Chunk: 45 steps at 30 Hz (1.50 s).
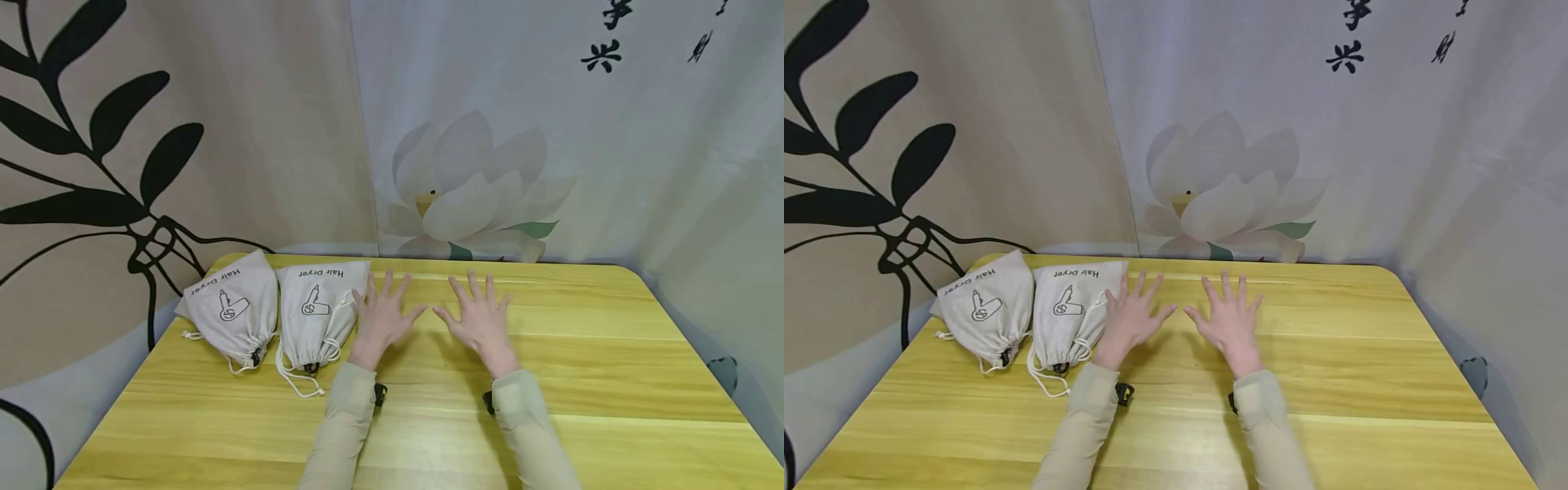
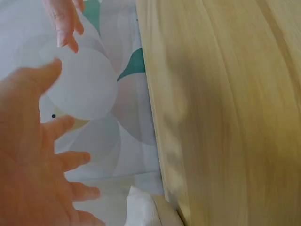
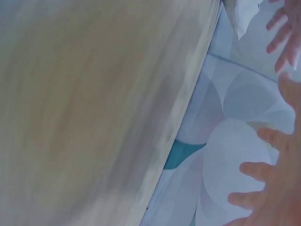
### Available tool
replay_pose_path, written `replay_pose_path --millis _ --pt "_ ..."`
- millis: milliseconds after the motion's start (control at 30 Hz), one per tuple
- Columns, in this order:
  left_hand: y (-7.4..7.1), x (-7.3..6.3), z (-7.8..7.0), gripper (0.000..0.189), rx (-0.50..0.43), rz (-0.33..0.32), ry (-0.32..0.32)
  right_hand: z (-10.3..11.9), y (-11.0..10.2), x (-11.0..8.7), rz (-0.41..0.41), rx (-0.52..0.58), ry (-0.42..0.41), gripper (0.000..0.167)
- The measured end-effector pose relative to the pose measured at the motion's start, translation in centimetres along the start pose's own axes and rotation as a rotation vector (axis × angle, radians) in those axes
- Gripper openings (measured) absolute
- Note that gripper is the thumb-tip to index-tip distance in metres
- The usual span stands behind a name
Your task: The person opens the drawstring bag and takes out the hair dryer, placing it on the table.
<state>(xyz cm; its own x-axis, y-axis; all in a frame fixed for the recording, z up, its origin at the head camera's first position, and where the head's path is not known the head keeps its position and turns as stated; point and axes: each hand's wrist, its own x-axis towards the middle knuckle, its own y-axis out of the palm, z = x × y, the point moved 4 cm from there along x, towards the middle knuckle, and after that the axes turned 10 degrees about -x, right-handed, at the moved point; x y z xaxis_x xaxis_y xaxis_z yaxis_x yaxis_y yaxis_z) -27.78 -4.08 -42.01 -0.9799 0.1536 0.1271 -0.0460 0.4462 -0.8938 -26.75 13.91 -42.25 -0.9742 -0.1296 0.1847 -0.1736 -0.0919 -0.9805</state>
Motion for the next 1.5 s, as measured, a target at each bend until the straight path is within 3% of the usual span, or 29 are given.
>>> replay_pose_path --millis 167,367,700,900,967,1067,1233,1333,1500 --pt "-1.3 0.0 0.9 0.058 -0.007 -0.106 0.019 2.0 -0.3 0.2 -0.084 0.022 -0.061 0.064" --pt "-3.3 -0.6 2.9 0.034 -0.072 -0.258 0.018 5.7 -0.5 0.3 -0.181 0.055 -0.206 0.047" --pt "-6.5 -2.0 7.5 0.035 -0.146 -0.329 -0.139 11.0 0.0 0.2 -0.083 0.082 -0.391 0.037" --pt "-8.0 -3.1 9.6 0.038 -0.127 -0.409 -0.161 13.4 0.5 0.0 -0.060 0.043 -0.475 0.038" --pt "-8.4 -3.4 10.3 0.040 -0.134 -0.409 -0.188 14.1 0.7 -0.2 -0.049 0.029 -0.500 0.040" --pt "-8.7 -3.8 11.3 0.044 -0.141 -0.356 -0.252 15.2 1.0 -0.4 -0.032 0.011 -0.532 0.042" --pt "-8.7 -4.4 12.6 0.051 -0.177 -0.193 -0.353 16.8 1.0 -0.8 -0.022 0.002 -0.587 0.043" --pt "-8.5 -4.4 12.9 0.051 -0.222 -0.119 -0.352 17.3 1.0 -1.0 -0.028 0.006 -0.599 0.043" --pt "-8.4 -4.3 13.0 0.047 -0.264 -0.101 -0.311 17.2 1.3 -1.0 -0.026 0.017 -0.584 0.044"
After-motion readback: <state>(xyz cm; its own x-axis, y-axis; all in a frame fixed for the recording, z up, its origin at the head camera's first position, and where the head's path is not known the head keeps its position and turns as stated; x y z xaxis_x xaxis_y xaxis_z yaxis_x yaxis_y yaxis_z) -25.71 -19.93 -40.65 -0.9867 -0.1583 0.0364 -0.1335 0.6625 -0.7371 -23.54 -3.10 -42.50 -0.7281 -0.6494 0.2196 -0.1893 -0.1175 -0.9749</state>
